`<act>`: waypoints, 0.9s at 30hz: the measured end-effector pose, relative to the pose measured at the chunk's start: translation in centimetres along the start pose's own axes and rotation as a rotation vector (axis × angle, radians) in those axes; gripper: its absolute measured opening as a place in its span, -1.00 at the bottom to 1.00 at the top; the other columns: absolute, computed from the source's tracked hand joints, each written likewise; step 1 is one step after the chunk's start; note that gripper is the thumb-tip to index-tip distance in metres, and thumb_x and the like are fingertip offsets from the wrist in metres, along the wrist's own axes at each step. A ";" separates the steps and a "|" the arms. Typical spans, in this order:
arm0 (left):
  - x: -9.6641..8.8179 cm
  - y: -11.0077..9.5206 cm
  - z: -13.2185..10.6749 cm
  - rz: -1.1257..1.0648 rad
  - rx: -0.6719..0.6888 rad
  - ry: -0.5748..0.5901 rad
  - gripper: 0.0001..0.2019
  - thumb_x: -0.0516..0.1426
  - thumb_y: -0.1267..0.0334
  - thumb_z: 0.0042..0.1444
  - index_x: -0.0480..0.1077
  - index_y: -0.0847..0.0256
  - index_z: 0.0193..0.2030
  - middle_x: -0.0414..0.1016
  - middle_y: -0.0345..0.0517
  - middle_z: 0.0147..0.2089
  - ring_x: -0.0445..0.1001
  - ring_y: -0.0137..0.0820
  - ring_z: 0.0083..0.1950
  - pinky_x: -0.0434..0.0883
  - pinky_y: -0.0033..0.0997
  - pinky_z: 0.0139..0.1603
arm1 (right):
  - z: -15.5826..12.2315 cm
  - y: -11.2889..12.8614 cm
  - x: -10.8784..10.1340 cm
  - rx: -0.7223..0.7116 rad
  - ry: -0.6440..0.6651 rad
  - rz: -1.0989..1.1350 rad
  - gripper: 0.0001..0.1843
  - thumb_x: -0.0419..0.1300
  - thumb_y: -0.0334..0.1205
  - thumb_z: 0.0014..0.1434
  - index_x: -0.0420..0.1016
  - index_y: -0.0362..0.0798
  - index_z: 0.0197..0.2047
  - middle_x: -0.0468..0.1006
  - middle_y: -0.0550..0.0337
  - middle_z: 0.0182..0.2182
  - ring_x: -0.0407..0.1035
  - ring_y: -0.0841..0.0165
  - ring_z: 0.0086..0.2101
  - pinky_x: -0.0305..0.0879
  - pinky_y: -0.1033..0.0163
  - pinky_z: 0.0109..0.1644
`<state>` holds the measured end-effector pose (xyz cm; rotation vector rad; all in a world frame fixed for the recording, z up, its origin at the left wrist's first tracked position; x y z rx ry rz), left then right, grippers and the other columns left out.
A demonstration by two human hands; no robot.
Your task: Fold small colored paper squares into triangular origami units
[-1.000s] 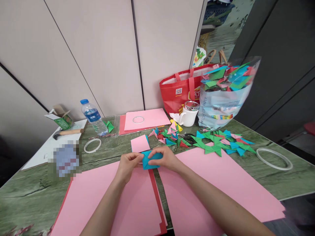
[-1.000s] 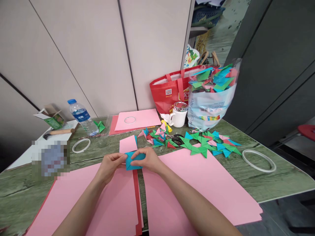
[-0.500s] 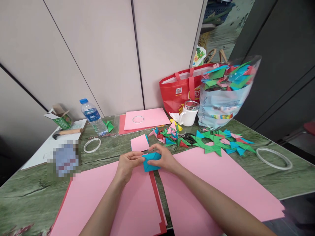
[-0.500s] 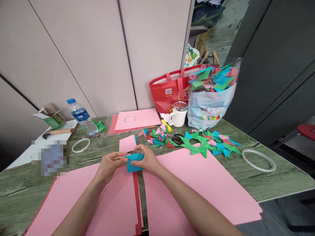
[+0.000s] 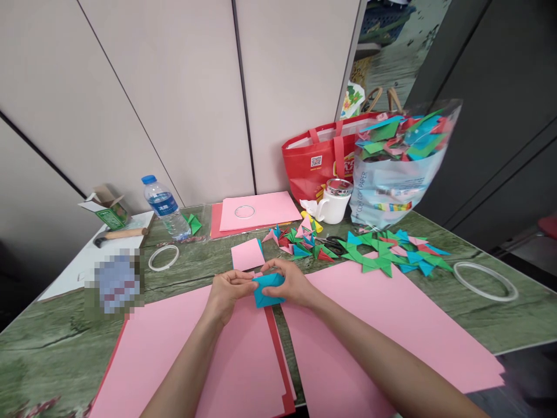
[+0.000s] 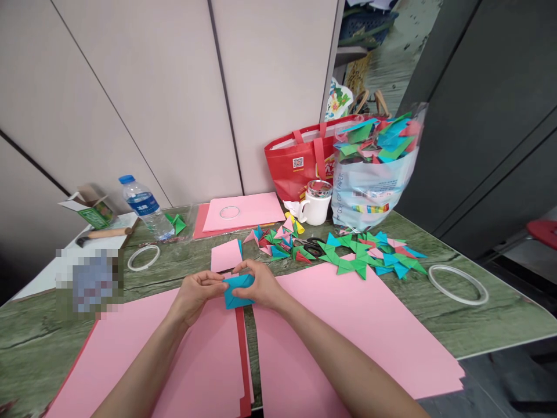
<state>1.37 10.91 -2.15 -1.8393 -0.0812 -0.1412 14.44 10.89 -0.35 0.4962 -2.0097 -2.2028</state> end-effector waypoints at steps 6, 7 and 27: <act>0.3 -0.1 0.0 -0.003 -0.005 0.044 -0.70 0.38 0.41 -0.54 0.46 0.33 -0.54 0.52 -0.14 -0.61 0.43 -0.47 -0.58 0.38 -0.52 -0.49 | 0.0 0.2 -0.1 -0.008 -0.007 -0.074 -0.68 0.25 -0.37 -0.26 0.42 -0.11 -0.32 0.44 0.25 -0.43 0.21 0.51 -0.54 0.14 0.42 -0.51; 0.4 -0.2 0.0 -0.003 -0.009 0.062 -0.70 0.38 0.40 -0.52 0.46 0.33 -0.52 0.53 -0.12 -0.58 0.45 -0.46 -0.57 0.39 -0.51 -0.47 | 0.0 0.2 -0.2 -0.006 -0.011 -0.083 -0.69 0.25 -0.36 -0.26 0.42 -0.12 -0.32 0.43 0.26 -0.45 0.20 0.51 -0.54 0.13 0.42 -0.52; 1.1 0.1 -0.2 -0.170 -0.084 0.135 -0.71 0.36 0.37 -0.42 0.45 0.33 -0.46 0.51 -0.14 -0.56 0.46 -0.45 -0.52 0.42 -0.46 -0.41 | 0.0 0.6 -0.1 0.009 0.036 0.000 -0.71 0.27 -0.34 -0.26 0.46 -0.14 -0.35 0.41 0.30 -0.51 0.22 0.51 -0.53 0.15 0.42 -0.49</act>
Point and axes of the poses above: each hand's wrist, its own z-axis towards the middle knuckle, its own x-axis out of the palm, y = z × x, the point moved 10 cm from there along z, towards the middle knuckle
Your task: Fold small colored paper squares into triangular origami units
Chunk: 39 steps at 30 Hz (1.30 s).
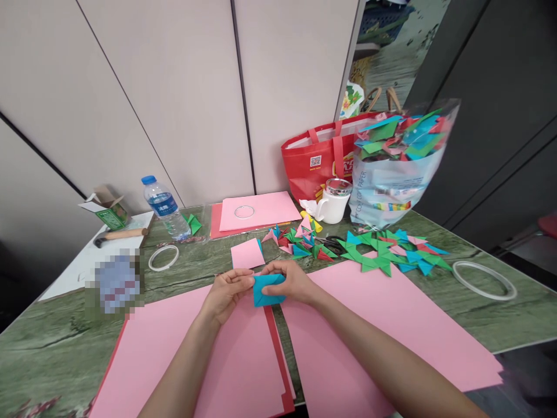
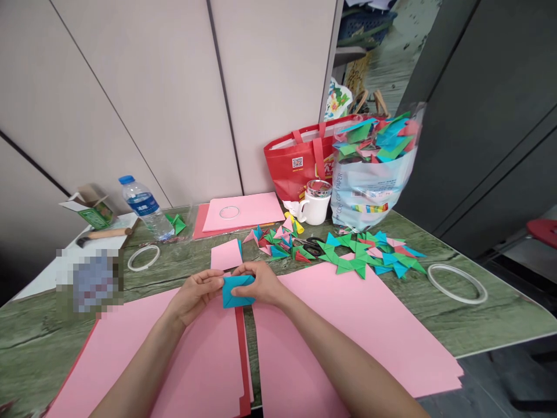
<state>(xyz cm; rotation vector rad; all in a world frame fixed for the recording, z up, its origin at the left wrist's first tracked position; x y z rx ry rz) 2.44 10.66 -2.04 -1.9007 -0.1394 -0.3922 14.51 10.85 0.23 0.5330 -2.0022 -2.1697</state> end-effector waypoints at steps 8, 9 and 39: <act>0.0 -2.5 -0.4 0.166 0.276 -0.062 -0.67 0.32 0.29 -0.30 0.38 0.31 -0.34 0.53 -0.14 -0.51 0.47 -0.40 -0.49 0.43 -0.38 -0.40 | -0.1 -0.5 0.1 0.057 -0.007 0.044 -0.67 0.27 -0.35 -0.26 0.46 -0.14 -0.31 0.43 0.27 -0.49 0.25 0.49 -0.51 0.19 0.42 -0.47; 0.0 -2.7 -0.5 0.175 0.310 -0.068 -0.67 0.32 0.30 -0.29 0.35 0.29 -0.35 0.52 -0.18 -0.52 0.46 -0.41 -0.52 0.42 -0.39 -0.42 | -0.1 -0.6 0.2 0.060 -0.001 0.052 -0.68 0.28 -0.35 -0.26 0.46 -0.14 -0.31 0.42 0.28 -0.50 0.25 0.50 -0.51 0.18 0.42 -0.47; 1.1 -2.1 -0.6 0.403 0.351 -0.063 -0.79 0.22 0.16 -0.14 0.39 0.28 -0.55 0.44 -0.19 -0.59 0.38 -0.44 -0.54 0.37 -0.47 -0.49 | 0.4 -1.8 -1.6 0.013 -0.251 0.354 -0.67 0.28 0.00 -0.18 0.41 -0.11 -0.49 0.43 0.25 -0.55 0.29 0.44 -0.51 0.24 0.32 -0.42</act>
Point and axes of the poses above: each hand's wrist, its own z-axis towards the middle knuckle, its own x-axis out of the palm, y = z × x, the point moved 10 cm from there along z, towards the middle knuckle
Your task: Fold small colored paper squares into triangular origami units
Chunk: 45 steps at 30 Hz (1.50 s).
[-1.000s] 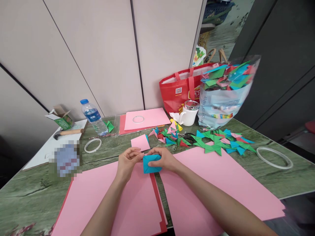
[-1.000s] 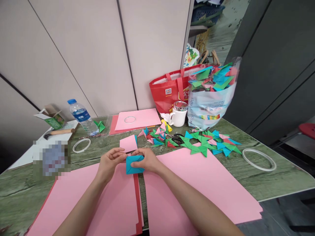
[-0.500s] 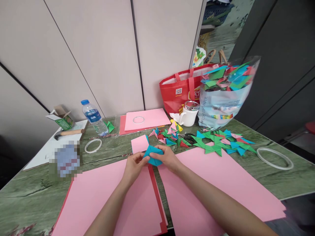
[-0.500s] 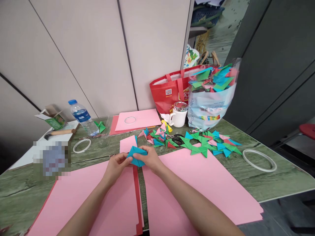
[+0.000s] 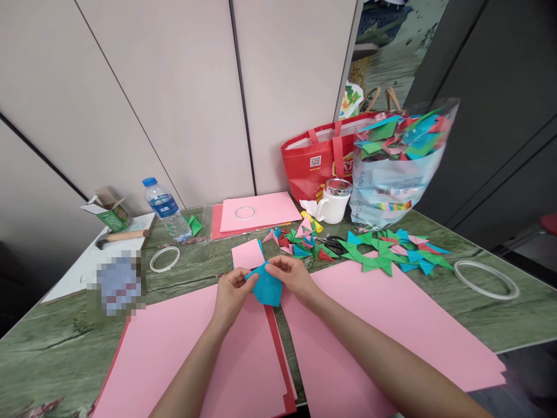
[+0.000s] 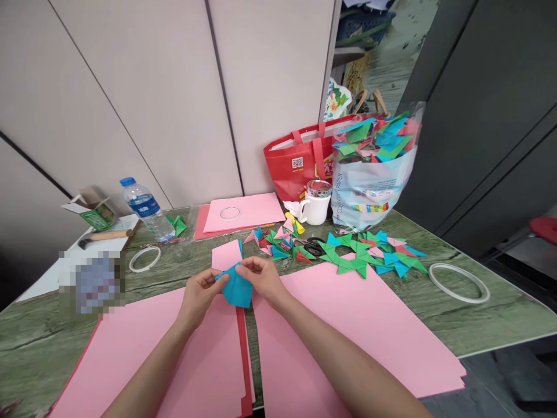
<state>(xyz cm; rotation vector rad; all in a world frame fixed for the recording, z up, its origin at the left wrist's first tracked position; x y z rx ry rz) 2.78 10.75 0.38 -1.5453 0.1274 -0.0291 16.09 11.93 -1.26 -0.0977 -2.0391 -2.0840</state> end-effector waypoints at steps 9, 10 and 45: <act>1.4 -1.1 -0.5 -0.148 0.039 0.092 -0.50 0.21 0.23 -0.10 0.26 0.12 0.04 0.50 -0.14 -0.34 0.44 -0.40 -0.39 0.39 -0.42 -0.38 | -0.4 1.8 -1.8 -0.158 -0.208 -0.086 -0.72 0.25 -0.07 -0.11 0.29 -0.08 -0.49 0.33 0.30 -0.59 0.24 0.46 -0.55 0.20 0.34 -0.49; 1.1 -1.1 -0.5 -0.117 0.060 0.063 -0.61 0.22 0.25 -0.12 0.37 0.16 -0.07 0.50 -0.13 -0.35 0.43 -0.39 -0.38 0.38 -0.44 -0.38 | -0.4 1.8 -1.6 -0.168 -0.196 -0.089 -0.72 0.25 -0.07 -0.11 0.26 -0.07 -0.49 0.31 0.32 -0.60 0.23 0.47 -0.56 0.19 0.35 -0.51; 0.9 -0.8 0.0 -0.337 -0.036 0.159 -0.59 0.27 0.26 -0.17 0.42 0.26 -0.10 0.52 0.02 -0.18 0.45 -0.23 -0.13 0.38 -0.24 -0.11 | -0.5 2.1 0.5 -0.219 0.024 -0.324 -0.78 0.28 -0.09 -0.13 0.42 -0.07 -0.52 0.34 0.18 -0.40 0.28 0.40 -0.39 0.28 0.34 -0.44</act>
Point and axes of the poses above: each hand's wrist, its own z-axis towards the middle knuckle, its own x-axis out of the palm, y = z × x, the point moved 10 cm from there along z, towards the middle knuckle
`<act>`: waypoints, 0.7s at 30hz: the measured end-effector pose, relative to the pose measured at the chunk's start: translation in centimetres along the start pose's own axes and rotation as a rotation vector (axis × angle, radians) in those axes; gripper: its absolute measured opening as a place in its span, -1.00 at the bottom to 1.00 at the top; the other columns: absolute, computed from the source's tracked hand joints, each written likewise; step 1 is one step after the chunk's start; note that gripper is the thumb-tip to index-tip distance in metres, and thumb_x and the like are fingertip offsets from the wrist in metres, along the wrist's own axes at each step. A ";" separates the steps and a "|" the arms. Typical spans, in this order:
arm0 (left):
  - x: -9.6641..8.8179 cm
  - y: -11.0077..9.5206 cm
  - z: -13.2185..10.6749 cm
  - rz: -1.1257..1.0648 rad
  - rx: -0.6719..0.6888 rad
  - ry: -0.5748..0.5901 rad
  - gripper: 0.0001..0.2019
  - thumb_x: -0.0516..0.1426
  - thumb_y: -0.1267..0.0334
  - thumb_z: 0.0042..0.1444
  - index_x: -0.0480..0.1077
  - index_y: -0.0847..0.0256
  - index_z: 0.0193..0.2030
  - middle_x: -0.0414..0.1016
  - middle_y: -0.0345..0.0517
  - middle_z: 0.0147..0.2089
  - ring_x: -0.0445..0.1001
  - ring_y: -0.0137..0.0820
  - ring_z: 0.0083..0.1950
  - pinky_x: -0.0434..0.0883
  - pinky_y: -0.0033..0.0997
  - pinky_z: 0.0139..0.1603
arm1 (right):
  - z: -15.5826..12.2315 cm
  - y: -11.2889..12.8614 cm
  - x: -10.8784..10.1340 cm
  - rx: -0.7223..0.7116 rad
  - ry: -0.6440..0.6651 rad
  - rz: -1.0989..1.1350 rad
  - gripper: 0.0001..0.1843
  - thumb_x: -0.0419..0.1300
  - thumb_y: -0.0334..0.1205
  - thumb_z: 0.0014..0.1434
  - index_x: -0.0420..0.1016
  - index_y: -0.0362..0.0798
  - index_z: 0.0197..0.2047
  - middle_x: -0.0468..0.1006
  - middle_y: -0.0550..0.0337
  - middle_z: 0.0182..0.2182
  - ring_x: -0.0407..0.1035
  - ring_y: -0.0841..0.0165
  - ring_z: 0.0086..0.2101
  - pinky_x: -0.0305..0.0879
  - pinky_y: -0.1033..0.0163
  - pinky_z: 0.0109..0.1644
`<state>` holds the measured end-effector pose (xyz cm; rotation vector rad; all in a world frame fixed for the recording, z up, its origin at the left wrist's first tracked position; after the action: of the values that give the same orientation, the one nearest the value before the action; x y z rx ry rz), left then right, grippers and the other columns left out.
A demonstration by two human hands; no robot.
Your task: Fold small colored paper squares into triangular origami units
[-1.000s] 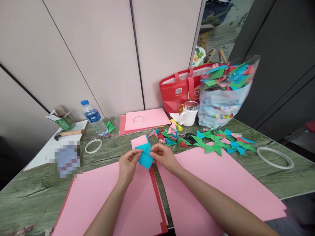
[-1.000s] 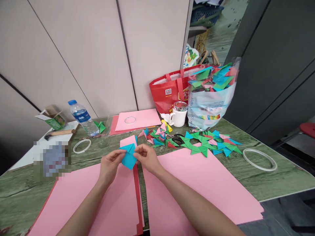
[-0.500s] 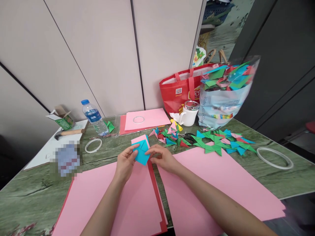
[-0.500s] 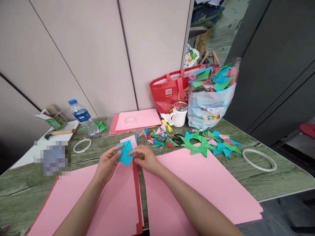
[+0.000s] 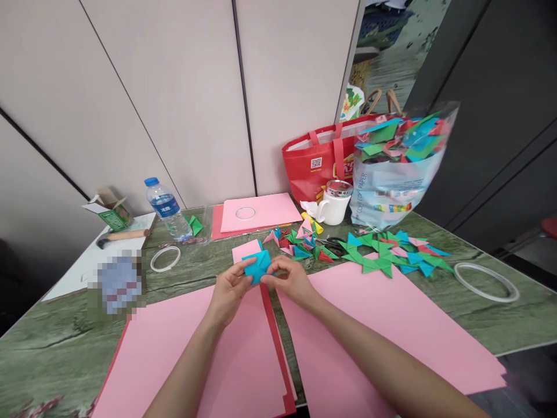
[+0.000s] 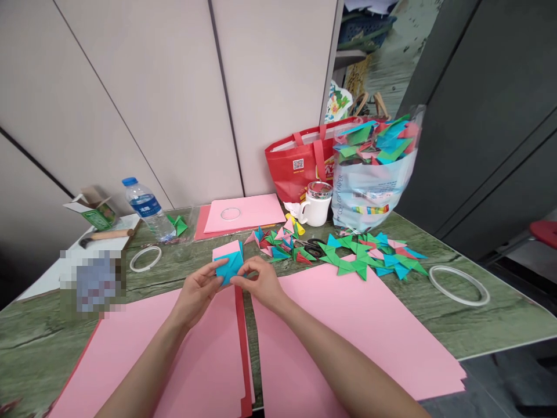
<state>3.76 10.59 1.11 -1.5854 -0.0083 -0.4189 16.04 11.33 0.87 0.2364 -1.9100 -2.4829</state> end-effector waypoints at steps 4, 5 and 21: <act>0.4 0.0 -0.1 -0.009 -0.004 0.026 -0.59 0.24 0.26 -0.11 0.39 0.24 -0.05 0.50 0.02 -0.12 0.43 -0.23 -0.08 0.34 -0.20 -0.04 | -0.1 -0.2 -0.2 0.026 -0.046 0.055 -0.74 0.29 -0.09 -0.15 0.38 -0.09 -0.51 0.35 0.20 -0.47 0.28 0.42 -0.46 0.29 0.33 -0.45; 0.5 0.0 -0.2 -0.001 -0.004 0.030 -0.58 0.24 0.28 -0.11 0.38 0.22 -0.04 0.49 0.01 -0.11 0.43 -0.24 -0.07 0.33 -0.22 -0.02 | -0.1 -0.1 -0.3 0.026 -0.055 0.059 -0.74 0.29 -0.09 -0.16 0.38 -0.09 -0.51 0.36 0.20 -0.48 0.28 0.41 -0.46 0.28 0.33 -0.45; -0.1 0.5 -0.1 0.065 0.059 -0.033 -0.49 0.24 0.35 -0.13 0.33 0.18 0.04 0.49 -0.02 -0.08 0.45 -0.28 -0.10 0.34 -0.27 -0.03 | -0.3 0.4 -0.9 0.032 -0.135 0.116 -0.72 0.32 -0.09 -0.20 0.36 -0.09 -0.52 0.35 0.26 -0.56 0.22 0.47 -0.56 0.21 0.35 -0.52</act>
<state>3.73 10.45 0.57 -1.5301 0.0052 -0.3386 16.97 11.02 1.26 -0.0427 -1.9509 -2.4530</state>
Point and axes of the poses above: each hand's wrist, its own z-axis towards the middle knuckle, its own x-axis out of the palm, y = z × x, the point moved 10 cm from there along z, towards the middle knuckle
